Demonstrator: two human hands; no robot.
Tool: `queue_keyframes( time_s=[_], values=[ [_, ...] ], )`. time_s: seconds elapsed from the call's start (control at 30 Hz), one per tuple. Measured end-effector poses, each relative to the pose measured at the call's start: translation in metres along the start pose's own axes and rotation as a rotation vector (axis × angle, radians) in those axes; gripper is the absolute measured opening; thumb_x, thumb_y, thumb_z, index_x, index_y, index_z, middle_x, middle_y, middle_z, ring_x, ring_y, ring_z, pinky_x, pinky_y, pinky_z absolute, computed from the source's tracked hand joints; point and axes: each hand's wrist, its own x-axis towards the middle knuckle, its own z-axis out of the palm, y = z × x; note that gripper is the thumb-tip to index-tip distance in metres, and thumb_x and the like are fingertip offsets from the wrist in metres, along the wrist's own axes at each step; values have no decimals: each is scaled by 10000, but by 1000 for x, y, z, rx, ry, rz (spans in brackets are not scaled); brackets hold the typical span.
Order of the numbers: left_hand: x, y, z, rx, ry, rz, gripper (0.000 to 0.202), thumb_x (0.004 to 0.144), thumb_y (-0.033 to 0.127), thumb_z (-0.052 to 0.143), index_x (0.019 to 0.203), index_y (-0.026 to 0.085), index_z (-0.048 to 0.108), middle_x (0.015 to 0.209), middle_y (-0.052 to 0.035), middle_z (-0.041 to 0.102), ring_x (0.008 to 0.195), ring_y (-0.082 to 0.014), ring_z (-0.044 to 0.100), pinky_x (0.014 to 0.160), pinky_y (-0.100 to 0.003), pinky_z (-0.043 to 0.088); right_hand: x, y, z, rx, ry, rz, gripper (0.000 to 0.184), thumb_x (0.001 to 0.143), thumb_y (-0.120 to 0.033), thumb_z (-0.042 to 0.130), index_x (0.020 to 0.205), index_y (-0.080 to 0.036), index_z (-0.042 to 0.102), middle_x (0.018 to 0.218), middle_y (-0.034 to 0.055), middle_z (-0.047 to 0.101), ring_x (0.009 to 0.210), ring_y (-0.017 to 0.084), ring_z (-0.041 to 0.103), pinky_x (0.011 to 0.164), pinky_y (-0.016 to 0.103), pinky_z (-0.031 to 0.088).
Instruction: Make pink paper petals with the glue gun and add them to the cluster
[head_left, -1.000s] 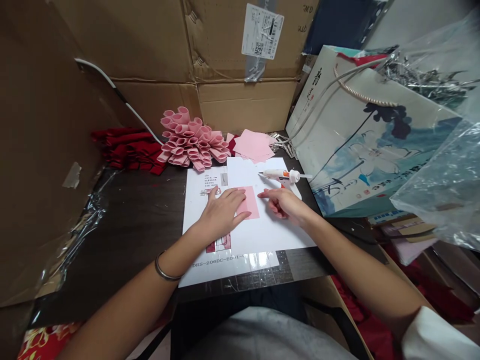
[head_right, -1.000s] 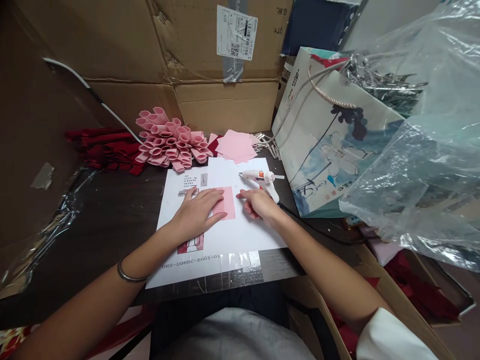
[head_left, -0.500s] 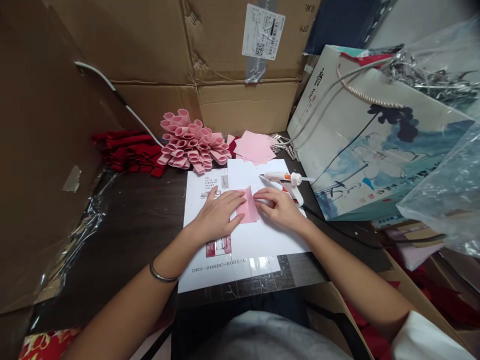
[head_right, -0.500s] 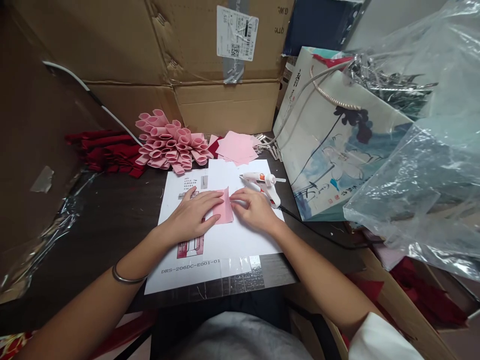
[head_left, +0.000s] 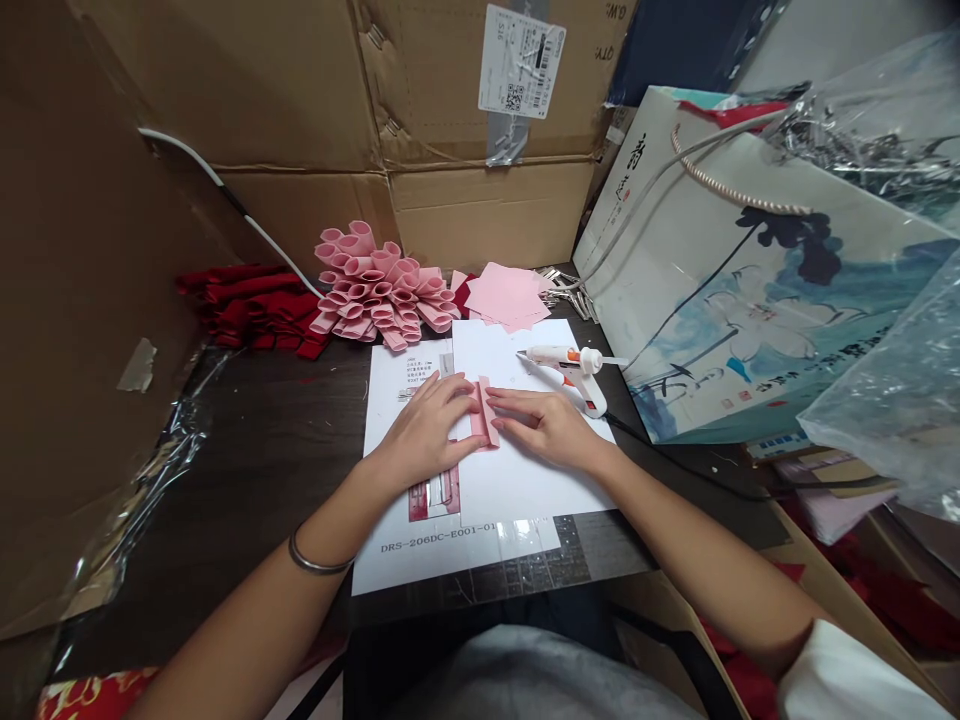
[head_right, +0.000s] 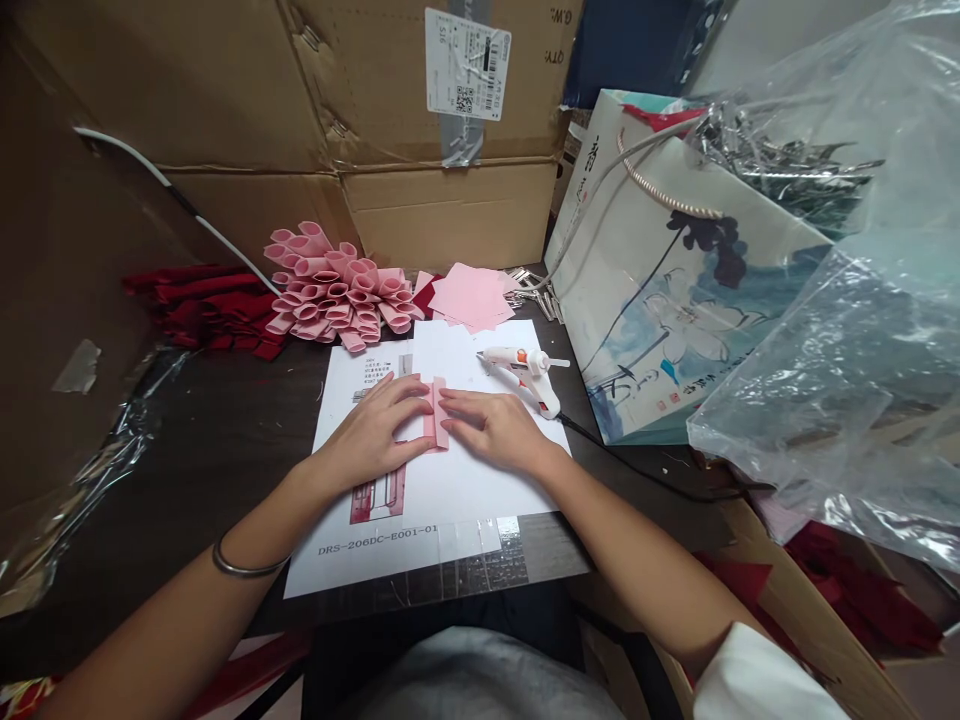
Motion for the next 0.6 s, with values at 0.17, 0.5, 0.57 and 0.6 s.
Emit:
queue_keyframes(
  time_s=[0.17, 0.5, 0.57, 0.6],
  values=[
    [-3, 0, -4, -13, -43, -34, 214, 891, 271, 562, 1078, 202, 639, 1242, -71, 617, 1307, -267, 461, 1159, -505, 272, 1, 0, 2, -44, -18, -18, 383, 922, -353, 564, 1277, -225, 629, 1288, 54, 633, 1240, 228, 570, 1075, 441, 452],
    [-3, -4, -8, 10, -54, -58, 223, 844, 290, 623, 1044, 197, 657, 1218, -54, 656, 1309, -269, 470, 1183, -513, 217, 3, -4, 3, -134, -77, -48, 436, 942, -392, 515, 1346, -236, 565, 1354, 38, 579, 1267, 223, 546, 1070, 442, 449],
    [-4, -4, -9, 16, -56, -59, 227, 842, 289, 623, 1050, 202, 651, 1226, -49, 657, 1313, -268, 467, 1182, -520, 214, 3, -5, 3, -143, -83, -49, 438, 940, -386, 517, 1349, -235, 562, 1356, 37, 578, 1268, 222, 545, 1067, 437, 453],
    [-4, -4, -9, 18, -57, -61, 225, 841, 286, 623, 1048, 201, 649, 1229, -48, 657, 1313, -266, 468, 1183, -520, 214, 3, -5, 4, -149, -82, -49, 436, 940, -379, 519, 1349, -235, 562, 1355, 36, 579, 1267, 220, 546, 1066, 433, 455]
  ],
)
